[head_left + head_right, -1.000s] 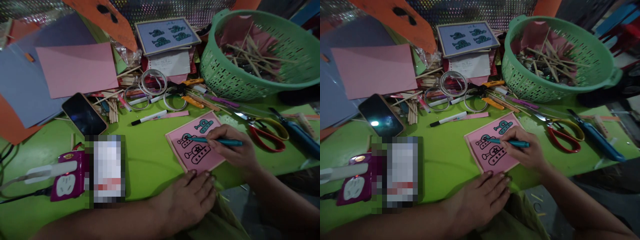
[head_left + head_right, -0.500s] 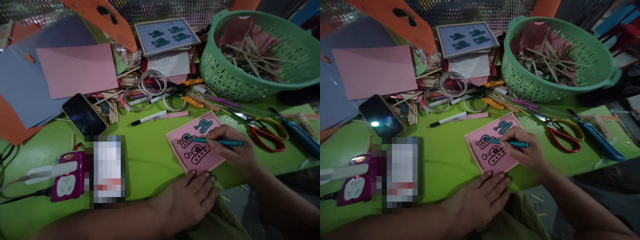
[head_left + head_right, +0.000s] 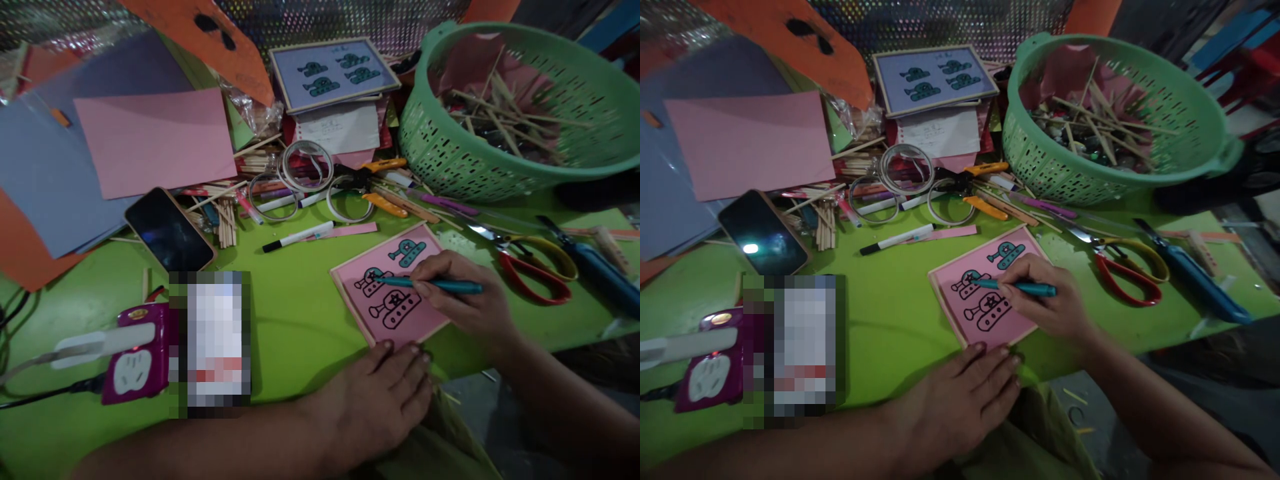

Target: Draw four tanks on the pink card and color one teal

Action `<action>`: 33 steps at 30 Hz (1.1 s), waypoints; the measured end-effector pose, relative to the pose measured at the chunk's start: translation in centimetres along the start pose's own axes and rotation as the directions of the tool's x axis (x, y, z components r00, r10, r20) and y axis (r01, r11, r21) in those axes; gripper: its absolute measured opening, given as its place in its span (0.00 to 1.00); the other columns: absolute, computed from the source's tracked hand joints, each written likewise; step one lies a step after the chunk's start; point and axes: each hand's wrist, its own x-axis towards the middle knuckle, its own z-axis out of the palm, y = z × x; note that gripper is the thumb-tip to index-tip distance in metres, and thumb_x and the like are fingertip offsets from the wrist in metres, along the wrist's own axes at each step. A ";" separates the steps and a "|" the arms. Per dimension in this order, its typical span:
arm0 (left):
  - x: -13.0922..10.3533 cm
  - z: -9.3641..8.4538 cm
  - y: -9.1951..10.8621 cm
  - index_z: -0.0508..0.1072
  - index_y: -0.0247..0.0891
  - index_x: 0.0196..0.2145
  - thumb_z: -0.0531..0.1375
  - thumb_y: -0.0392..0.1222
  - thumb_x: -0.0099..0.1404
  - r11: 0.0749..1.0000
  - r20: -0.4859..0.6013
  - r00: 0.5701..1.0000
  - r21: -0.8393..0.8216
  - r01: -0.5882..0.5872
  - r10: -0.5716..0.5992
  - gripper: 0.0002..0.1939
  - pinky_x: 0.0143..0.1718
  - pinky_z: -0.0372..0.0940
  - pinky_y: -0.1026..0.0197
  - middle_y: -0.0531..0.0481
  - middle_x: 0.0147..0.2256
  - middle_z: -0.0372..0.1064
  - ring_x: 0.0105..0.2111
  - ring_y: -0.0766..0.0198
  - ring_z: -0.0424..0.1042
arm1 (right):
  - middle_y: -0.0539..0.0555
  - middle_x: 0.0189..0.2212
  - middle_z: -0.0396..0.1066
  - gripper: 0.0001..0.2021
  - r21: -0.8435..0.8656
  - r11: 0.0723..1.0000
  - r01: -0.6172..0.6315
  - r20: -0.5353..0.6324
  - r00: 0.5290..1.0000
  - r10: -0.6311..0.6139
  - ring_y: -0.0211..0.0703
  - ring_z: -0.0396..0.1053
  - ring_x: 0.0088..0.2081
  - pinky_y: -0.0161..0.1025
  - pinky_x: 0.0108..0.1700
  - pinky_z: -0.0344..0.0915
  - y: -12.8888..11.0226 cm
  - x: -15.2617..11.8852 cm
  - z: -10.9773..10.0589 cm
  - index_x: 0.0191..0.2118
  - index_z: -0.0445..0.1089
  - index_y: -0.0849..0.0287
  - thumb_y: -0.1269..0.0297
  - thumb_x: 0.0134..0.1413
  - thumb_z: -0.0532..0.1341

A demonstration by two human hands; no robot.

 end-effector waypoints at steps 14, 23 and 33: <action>-0.2 0.3 0.0 0.70 0.36 0.66 0.48 0.37 0.80 1.000 0.008 1.000 -0.004 -0.010 0.010 0.22 0.65 0.55 0.50 0.44 0.67 0.65 0.67 0.53 0.63 | 0.48 0.26 0.73 0.07 -0.012 1.000 0.020 -0.049 0.999 -0.020 0.39 0.71 0.25 0.36 0.27 0.68 0.1 0.2 0.1 0.33 0.74 0.52 0.74 0.55 0.66; 0.1 -0.3 -0.1 0.68 0.35 0.67 0.47 0.36 0.80 0.999 0.105 0.993 -0.017 -0.046 0.048 0.23 0.64 0.58 0.50 0.42 0.68 0.62 0.67 0.53 0.64 | 0.48 0.26 0.73 0.07 -0.043 0.999 0.009 -0.026 1.000 -0.010 0.39 0.70 0.25 0.36 0.27 0.68 0.2 0.0 0.0 0.34 0.73 0.52 0.74 0.56 0.65; -0.2 0.4 0.2 0.70 0.37 0.65 0.51 0.39 0.79 1.000 0.024 1.000 -0.001 -0.005 0.005 0.21 0.65 0.58 0.50 0.43 0.67 0.64 0.66 0.54 0.65 | 0.49 0.26 0.73 0.05 -0.010 1.000 -0.025 -0.082 0.996 0.024 0.41 0.70 0.25 0.38 0.27 0.67 0.4 -0.2 0.0 0.33 0.73 0.51 0.70 0.57 0.67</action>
